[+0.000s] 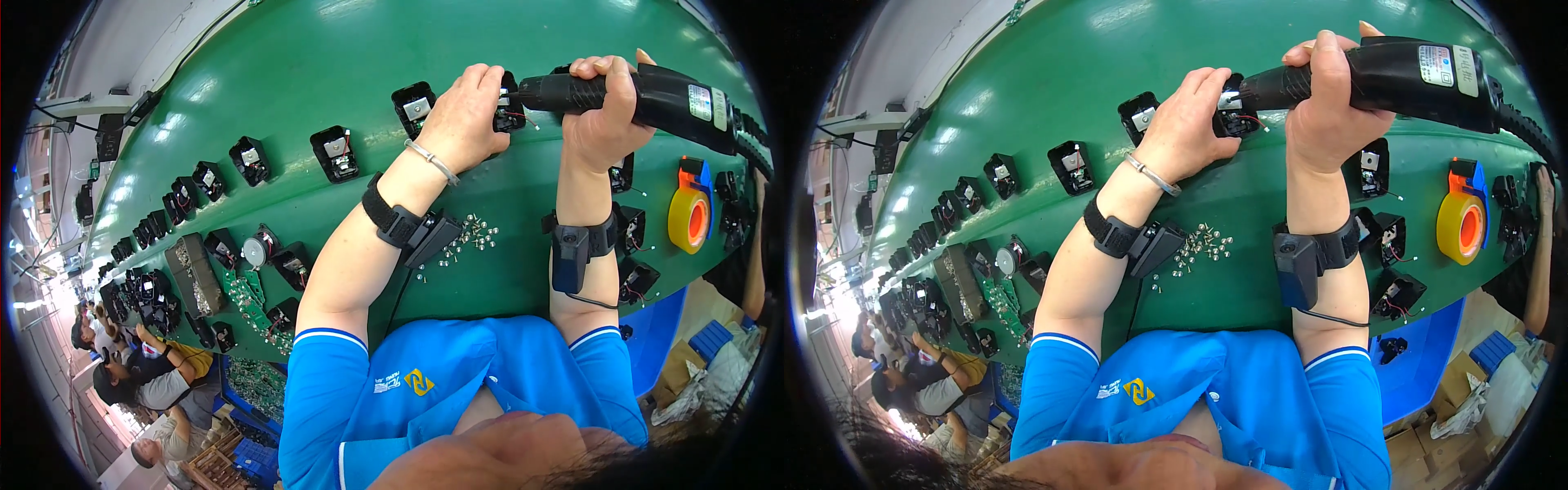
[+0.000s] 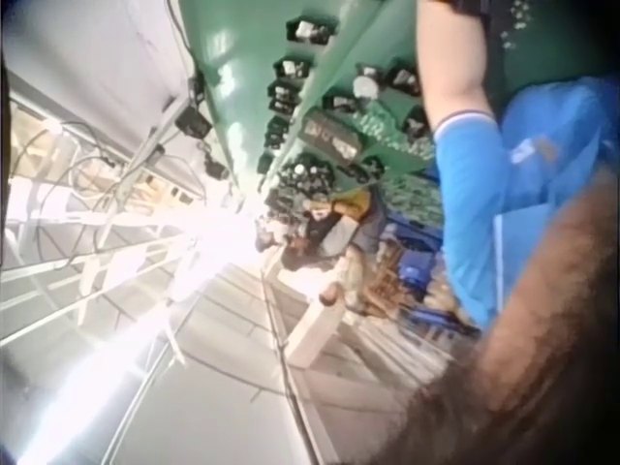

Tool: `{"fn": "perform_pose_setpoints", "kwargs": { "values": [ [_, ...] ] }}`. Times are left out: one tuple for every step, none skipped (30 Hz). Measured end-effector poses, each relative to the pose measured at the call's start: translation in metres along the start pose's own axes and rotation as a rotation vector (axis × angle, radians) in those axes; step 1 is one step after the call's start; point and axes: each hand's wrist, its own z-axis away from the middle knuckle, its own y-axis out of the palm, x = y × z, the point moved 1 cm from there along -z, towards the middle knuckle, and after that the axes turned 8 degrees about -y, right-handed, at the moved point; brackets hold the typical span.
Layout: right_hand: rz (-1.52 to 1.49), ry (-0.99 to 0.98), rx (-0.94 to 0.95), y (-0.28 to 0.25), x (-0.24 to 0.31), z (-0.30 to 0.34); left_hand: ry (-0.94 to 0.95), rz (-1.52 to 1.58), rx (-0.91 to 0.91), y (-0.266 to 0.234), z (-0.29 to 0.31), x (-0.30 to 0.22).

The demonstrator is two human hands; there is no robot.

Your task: Use an electric screwdriver to install screws and assemble electronic devices at a factory workstation.

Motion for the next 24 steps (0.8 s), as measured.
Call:
{"fn": "perform_pose_setpoints", "kwargs": {
  "values": [
    [0.001,0.0,0.001,0.0,0.0,0.001,-0.004,-0.003,0.002,0.0,0.0,0.0],
    [0.012,0.005,0.011,0.001,0.001,0.002,-0.005,-0.002,0.002,0.0,0.001,0.0],
    [0.023,0.01,0.023,0.001,0.001,0.003,-0.008,-0.005,0.003,-0.001,0.001,0.001],
    [0.023,0.011,0.024,0.002,0.0,0.004,-0.01,-0.008,0.005,-0.001,0.002,0.002],
    [0.043,-0.006,0.062,0.004,0.0,0.007,-0.012,-0.007,0.004,-0.001,0.002,0.003],
    [0.065,-0.023,0.099,0.005,0.0,0.009,-0.014,-0.016,0.006,-0.001,0.002,0.003],
    [0.067,-0.022,0.101,0.006,0.0,0.01,-0.016,-0.026,0.008,-0.001,0.002,0.003],
    [0.08,-0.045,0.149,0.007,0.0,0.012,-0.017,-0.024,0.008,-0.001,0.002,0.004],
    [0.092,-0.068,0.198,0.007,-0.001,0.013,-0.015,-0.026,0.016,-0.002,0.002,0.005],
    [0.074,-0.067,0.208,0.006,-0.003,0.014,-0.013,-0.028,0.023,-0.002,0.001,0.005],
    [0.074,-0.065,0.209,0.007,-0.004,0.014,-0.014,-0.027,0.023,-0.001,0.001,0.006],
    [0.091,-0.058,0.216,0.008,-0.005,0.015,0.016,-0.007,-0.012,0.0,0.001,0.008],
    [0.108,-0.052,0.223,0.009,-0.006,0.016,0.047,0.013,-0.047,-0.001,0.001,0.009],
    [0.106,-0.05,0.224,0.009,-0.008,0.016,0.044,0.011,-0.048,-0.001,0.001,0.01],
    [0.104,-0.086,0.272,0.01,-0.008,0.017,0.042,0.009,-0.036,-0.001,0.001,0.01],
    [0.103,-0.123,0.32,0.01,-0.008,0.018,0.041,0.007,-0.023,-0.001,0.002,0.01],
    [0.103,-0.122,0.321,0.01,-0.007,0.019,0.04,0.008,-0.024,-0.001,0.002,0.01],
    [0.122,-0.12,0.326,0.012,-0.007,0.02,0.05,0.004,-0.032,-0.002,0.003,0.011],
    [0.142,-0.119,0.331,0.014,-0.007,0.021,0.06,0.0,-0.041,-0.002,0.003,0.011],
    [0.198,-0.159,0.361,0.011,-0.01,0.022,0.06,-0.001,-0.044,-0.003,0.004,0.011],
    [0.194,-0.158,0.36,0.011,-0.011,0.024,0.047,0.002,-0.028,-0.004,0.005,0.011],
    [0.197,-0.162,0.38,0.011,-0.01,0.025,0.034,0.007,-0.012,-0.004,0.005,0.011],
    [0.2,-0.165,0.399,0.011,-0.01,0.026,0.032,0.003,-0.013,-0.002,0.006,0.012],
    [0.197,-0.163,0.4,0.013,-0.01,0.026,0.049,-0.009,-0.016,-0.001,0.006,0.013]
  ]
}}
